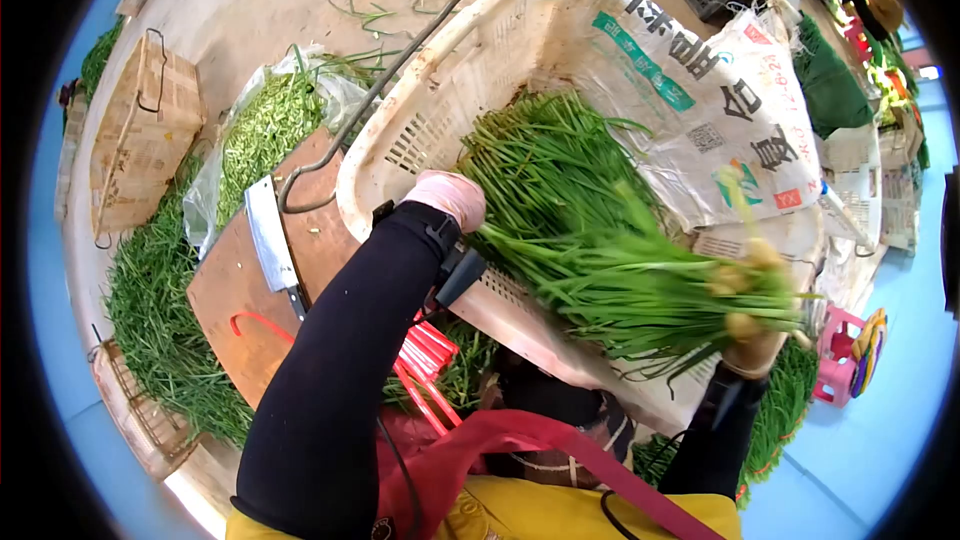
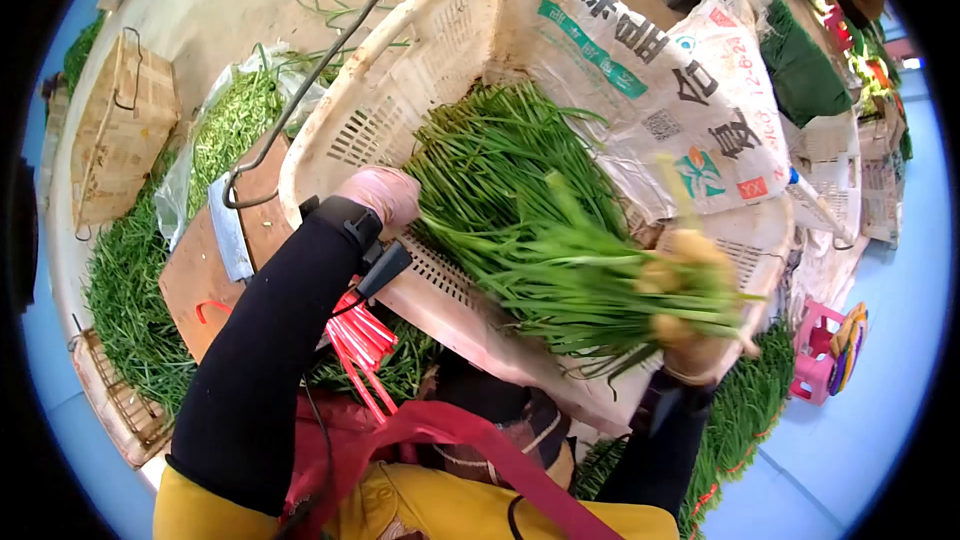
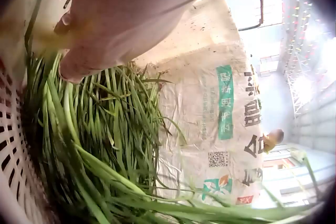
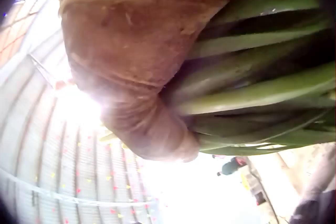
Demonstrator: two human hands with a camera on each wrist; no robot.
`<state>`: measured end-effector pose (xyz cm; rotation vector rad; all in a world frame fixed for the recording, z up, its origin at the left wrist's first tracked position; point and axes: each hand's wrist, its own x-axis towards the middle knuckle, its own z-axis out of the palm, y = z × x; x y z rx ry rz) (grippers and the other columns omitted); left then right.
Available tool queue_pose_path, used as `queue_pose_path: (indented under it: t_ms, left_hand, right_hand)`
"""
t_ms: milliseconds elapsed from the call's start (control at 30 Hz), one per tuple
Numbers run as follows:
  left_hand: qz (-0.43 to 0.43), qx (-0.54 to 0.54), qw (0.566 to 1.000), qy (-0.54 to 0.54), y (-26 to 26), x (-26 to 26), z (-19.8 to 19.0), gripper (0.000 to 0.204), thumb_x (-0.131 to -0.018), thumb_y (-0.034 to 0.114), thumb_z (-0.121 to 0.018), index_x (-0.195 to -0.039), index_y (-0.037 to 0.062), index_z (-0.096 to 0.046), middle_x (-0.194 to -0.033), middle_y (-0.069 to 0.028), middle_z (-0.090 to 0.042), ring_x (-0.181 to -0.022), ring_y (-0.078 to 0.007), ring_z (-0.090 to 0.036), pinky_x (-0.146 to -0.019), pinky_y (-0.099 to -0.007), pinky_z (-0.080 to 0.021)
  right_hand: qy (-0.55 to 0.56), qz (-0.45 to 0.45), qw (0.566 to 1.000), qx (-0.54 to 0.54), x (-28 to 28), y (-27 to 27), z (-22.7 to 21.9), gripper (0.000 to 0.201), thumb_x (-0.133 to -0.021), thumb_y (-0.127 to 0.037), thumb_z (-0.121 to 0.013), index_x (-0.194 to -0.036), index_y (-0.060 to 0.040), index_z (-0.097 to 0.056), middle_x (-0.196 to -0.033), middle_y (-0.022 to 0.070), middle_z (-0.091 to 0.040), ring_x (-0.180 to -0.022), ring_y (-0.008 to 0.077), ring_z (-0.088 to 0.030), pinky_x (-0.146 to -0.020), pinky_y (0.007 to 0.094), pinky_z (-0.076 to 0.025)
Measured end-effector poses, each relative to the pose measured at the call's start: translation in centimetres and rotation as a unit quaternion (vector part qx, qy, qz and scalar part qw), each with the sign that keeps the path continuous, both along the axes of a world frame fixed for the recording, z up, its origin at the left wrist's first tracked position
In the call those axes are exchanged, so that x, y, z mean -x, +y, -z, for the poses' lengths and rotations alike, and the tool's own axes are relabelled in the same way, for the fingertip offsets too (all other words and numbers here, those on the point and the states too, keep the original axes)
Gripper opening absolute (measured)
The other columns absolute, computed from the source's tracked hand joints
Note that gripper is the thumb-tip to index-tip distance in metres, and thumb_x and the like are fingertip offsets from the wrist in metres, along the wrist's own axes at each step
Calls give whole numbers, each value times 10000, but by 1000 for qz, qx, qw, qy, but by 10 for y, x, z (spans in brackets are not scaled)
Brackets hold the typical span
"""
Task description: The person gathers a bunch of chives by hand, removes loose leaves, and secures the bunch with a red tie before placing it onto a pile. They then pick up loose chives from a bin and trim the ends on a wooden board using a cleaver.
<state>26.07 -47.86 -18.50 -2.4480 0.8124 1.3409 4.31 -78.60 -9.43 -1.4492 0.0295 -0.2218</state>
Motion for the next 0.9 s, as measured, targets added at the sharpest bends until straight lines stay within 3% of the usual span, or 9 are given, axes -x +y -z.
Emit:
queue_pose_path:
  t_ms: [33,100,167,367,500,633,767,833,900]
  left_hand:
    - [10,10,1000,-5,3,1,-2,336,-838,185,-549,-1119,89,-705,-1191,-131,-665,-1133,-283,-626,-935,-367,-495]
    - [-42,10,998,-37,9,10,-23,345,-841,198,-549,-1127,75,-698,-1208,-145,-654,-1123,-288,-631,-932,-370,-496]
    - [-38,72,995,-63,22,15,-18,451,-824,192,-568,-1260,88,-616,-1150,-163,-671,-1091,-285,-643,-908,-391,-505]
    - [-129,254,955,-84,48,43,-107,591,-870,273,-643,-1424,179,-456,-1160,-202,-647,-1085,-330,-626,-931,-393,-481]
    - [-222,477,850,9,83,61,-147,474,-943,168,-617,-1398,116,-495,-1111,-107,-686,-1011,-143,-607,-923,-295,-469]
    - [-245,531,809,-64,116,110,-224,375,-944,152,-632,-1306,69,-585,-1067,-50,-695,-985,-103,-599,-906,-272,-473]
    - [-275,653,706,1,140,167,-264,282,-941,113,-624,-1210,30,-649,-1073,-22,-681,-969,-73,-583,-891,-248,-470]
    - [-307,679,667,-14,154,194,-279,283,-939,92,-621,-1214,34,-648,-1069,-9,-675,-955,-66,-576,-885,-235,-466]
    - [-318,691,649,-21,175,209,-286,296,-935,109,-630,-1217,19,-640,-1104,-34,-679,-1010,-87,-595,-932,-240,-473]
  right_hand:
    - [73,140,984,-79,15,-12,-15,769,-789,-353,-779,-1364,-20,-393,-968,92,-592,-896,213,-588,-803,364,-519]
    - [-111,137,983,-43,32,-25,-68,774,-826,-261,-684,-1463,-65,-289,-1034,133,-578,-1015,291,-579,-1018,467,-450]
    - [-124,172,976,-55,41,-45,-84,849,-835,-254,-668,-1520,-85,-194,-1074,148,-582,-1039,308,-580,-1002,490,-462]
    - [-172,117,970,-124,42,-46,-131,699,-929,-186,-542,-1531,-136,-190,-1316,225,-536,-1164,366,-569,-986,541,-478]
    - [-221,106,956,-164,43,-34,-168,589,-964,-228,-507,-1498,-117,-285,-1334,192,-536,-1157,338,-572,-986,518,-479]
    - [-238,38,942,-234,60,-21,-217,535,-954,-288,-541,-1417,-59,-404,-1366,196,-516,-1214,357,-532,-1025,543,-437]
    - [-215,-73,939,-259,69,-18,-251,553,-949,-252,-545,-1433,-39,-384,-1367,228,-498,-1224,359,-524,-1057,528,-419]
    - [-276,156,945,-84,55,-24,-246,547,-934,-192,-570,-1428,-34,-394,-1355,221,-506,-1210,342,-535,-1047,496,-437]
    - [-272,45,947,-166,84,19,-276,497,-958,-287,-536,-1370,-19,-462,-1356,213,-518,-1236,360,-511,-1061,532,-406]
